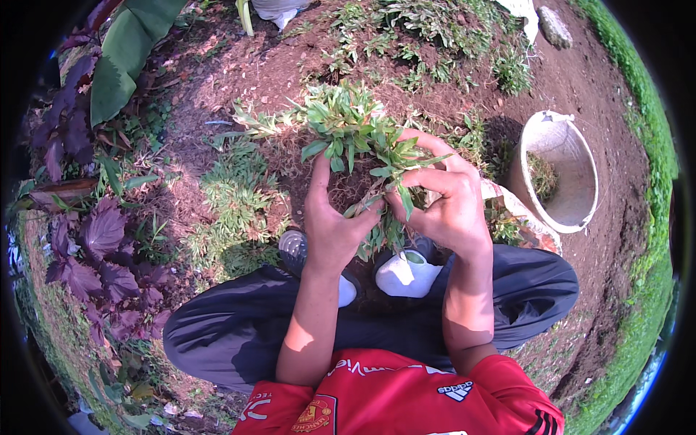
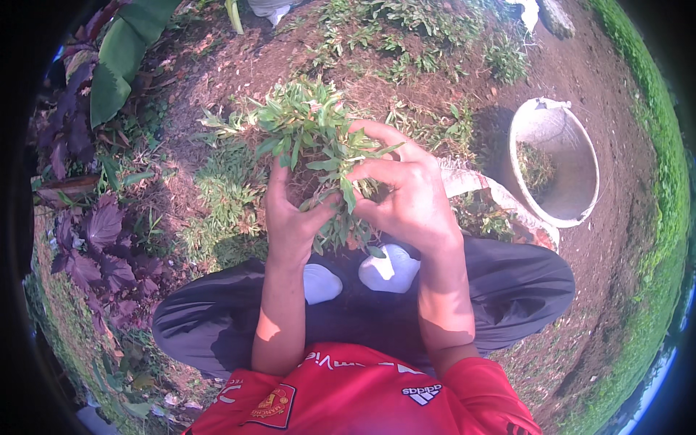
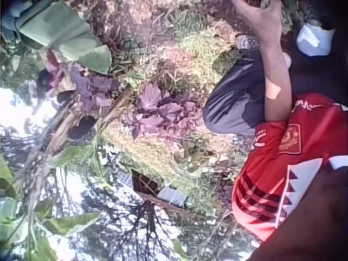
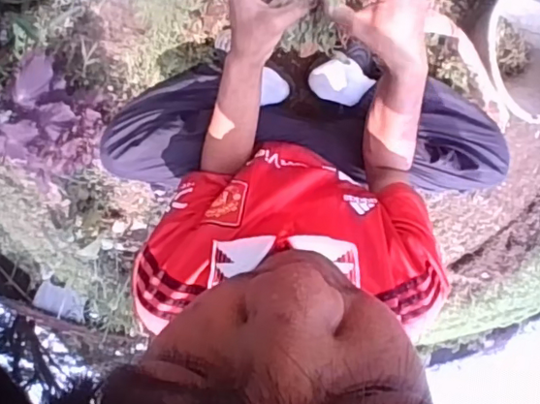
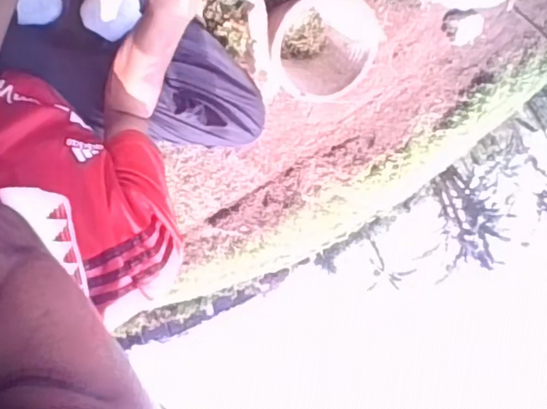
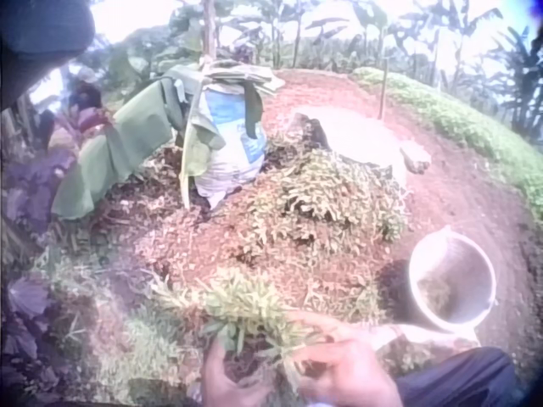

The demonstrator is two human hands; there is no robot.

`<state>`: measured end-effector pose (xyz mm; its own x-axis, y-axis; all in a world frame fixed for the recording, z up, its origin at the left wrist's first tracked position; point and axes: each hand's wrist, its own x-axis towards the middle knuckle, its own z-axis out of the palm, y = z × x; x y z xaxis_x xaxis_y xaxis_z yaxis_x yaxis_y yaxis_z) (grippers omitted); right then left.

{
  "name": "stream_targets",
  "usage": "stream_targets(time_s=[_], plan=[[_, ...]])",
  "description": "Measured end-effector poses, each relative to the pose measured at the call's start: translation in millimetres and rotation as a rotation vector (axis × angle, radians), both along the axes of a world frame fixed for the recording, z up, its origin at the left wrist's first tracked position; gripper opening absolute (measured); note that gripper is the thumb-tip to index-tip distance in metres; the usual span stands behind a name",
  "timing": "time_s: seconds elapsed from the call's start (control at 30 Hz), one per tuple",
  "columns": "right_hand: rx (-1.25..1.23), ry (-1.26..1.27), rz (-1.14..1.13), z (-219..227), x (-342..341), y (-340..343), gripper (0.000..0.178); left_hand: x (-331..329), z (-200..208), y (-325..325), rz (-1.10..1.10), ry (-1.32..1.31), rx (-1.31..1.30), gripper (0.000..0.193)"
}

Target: The person sits on the ground and sorts through a pile of green leafy plants. They pick up bunches, separate leaves from stems, and place the sorted material into a white bucket and a sack.

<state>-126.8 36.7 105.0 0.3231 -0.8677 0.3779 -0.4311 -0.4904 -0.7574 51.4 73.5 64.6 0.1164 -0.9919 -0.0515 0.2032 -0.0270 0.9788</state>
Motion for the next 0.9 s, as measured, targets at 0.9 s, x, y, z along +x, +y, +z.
stream_targets(time_s=[0.9], plan=[[0.263, -0.122, -0.708, -3.5, -103.7, -2.1, 0.041, -10.3, -3.6, 7.8, -0.077, 0.533, 0.155, 0.097]])
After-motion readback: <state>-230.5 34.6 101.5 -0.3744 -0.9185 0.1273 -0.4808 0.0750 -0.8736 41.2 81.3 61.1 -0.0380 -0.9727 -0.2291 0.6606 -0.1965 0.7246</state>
